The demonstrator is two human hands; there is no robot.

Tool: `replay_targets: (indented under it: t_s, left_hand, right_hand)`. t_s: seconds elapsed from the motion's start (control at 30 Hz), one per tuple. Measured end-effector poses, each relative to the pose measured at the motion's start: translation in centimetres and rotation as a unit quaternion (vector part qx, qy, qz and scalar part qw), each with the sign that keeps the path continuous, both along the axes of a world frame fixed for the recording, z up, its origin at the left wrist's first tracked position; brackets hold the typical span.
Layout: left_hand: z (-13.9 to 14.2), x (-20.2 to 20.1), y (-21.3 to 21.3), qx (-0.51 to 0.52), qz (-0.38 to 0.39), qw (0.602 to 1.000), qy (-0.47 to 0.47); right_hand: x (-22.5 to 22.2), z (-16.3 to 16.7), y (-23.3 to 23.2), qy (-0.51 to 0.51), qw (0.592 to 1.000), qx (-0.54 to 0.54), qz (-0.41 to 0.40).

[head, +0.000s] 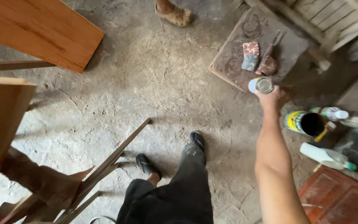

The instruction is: The person applies wood stain to wooden boards and planks using a small brush, holding an open stain can in the other hand. They reposition and turn the boards to reach different surfaces, dipping the brush into the can as they coat the faces and edges of the wood.

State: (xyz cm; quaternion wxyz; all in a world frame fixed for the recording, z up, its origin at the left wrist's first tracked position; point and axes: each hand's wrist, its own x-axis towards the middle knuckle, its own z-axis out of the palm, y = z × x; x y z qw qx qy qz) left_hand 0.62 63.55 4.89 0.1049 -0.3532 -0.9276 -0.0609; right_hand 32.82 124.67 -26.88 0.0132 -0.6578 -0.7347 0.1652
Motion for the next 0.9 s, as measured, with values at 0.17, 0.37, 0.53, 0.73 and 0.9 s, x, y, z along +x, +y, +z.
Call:
replay_targets:
  t_s: [0.17,0.37,0.53,0.73,0.9]
  left_hand:
    - [-4.0,1.7,1.8,-0.023,0.007,1.0,-0.02]
    - [-3.5,3.0,-1.6,-0.024,-0.004,0.999,-0.034]
    - [-1.3,0.4,-5.3,0.011,-0.043,0.999,-0.024]
    - [0.0,-6.1,-6.3,0.072,-0.157,0.985,-0.001]
    - [3.9,-9.2,-12.9,0.105,-0.218,0.969,0.041]
  right_hand:
    - [-2.6,-2.6,2.8,-0.005,1.0,-0.023,-0.011]
    - [-3.5,-3.4,-0.3,-0.024,0.996,0.078,-0.028]
    - [-6.8,2.7,-10.1,0.177,0.958,0.203,0.1]
    - [-10.1,16.7,-31.0,0.223,0.965,0.091,0.104]
    - [-13.1,28.3,-47.0,0.265,0.945,0.11,0.16]
